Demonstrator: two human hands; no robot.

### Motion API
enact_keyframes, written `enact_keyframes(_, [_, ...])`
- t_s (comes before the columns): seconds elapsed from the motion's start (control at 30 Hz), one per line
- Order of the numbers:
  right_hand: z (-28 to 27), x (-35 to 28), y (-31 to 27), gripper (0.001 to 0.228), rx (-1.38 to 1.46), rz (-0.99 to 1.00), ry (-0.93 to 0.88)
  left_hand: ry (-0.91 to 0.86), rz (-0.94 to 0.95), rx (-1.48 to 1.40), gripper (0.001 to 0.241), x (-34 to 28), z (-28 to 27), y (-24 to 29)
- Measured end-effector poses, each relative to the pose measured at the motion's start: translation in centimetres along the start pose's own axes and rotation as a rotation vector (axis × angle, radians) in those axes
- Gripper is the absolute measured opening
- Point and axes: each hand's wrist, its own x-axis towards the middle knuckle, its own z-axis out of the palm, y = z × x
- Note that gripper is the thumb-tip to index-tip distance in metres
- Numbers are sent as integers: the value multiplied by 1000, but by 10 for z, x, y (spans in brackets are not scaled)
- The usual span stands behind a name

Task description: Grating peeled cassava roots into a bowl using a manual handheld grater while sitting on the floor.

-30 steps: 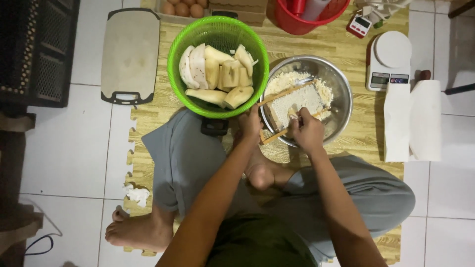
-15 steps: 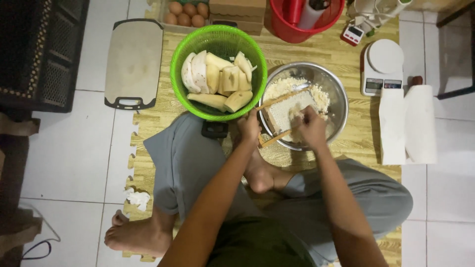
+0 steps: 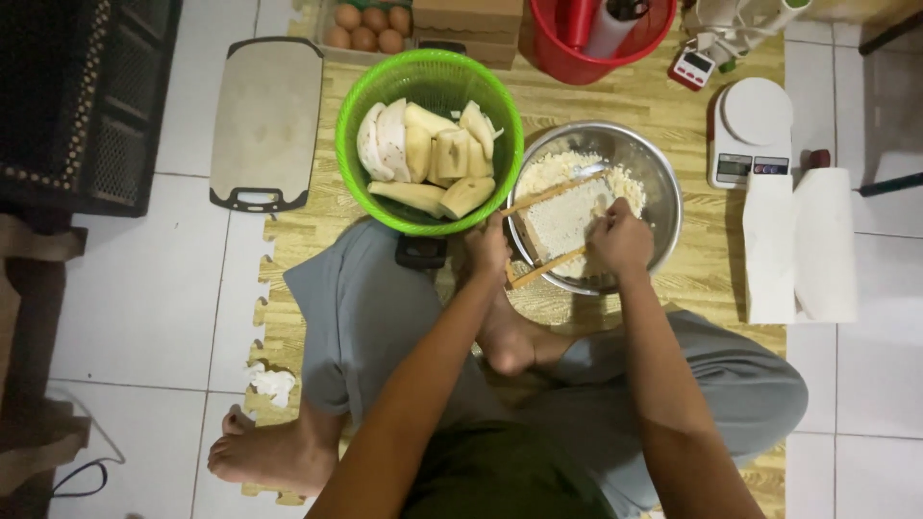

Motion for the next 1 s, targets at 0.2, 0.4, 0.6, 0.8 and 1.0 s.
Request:
enact_keyframes(0.2, [-36, -23, -1, 13, 989, 286, -93, -3, -9, -19, 31, -3, -2, 3])
enact_keyframes(0.4, [-78, -66, -9, 24, 2046, 296, -489, -4, -12, 5, 33, -15, -2, 18])
enact_keyframes(0.6, [-58, -53, 11, 29, 2227, 200, -563, 4, -1, 32, 32, -10, -2, 10])
enact_keyframes(0.8, [-60, -46, 10, 51, 2180, -30, -545, -17, -18, 7, 32, -12, 0, 13])
enact_keyframes(1.0, [-63, -49, 16, 42, 1953, 46, -426, -11, -15, -14, 31, -16, -1, 18])
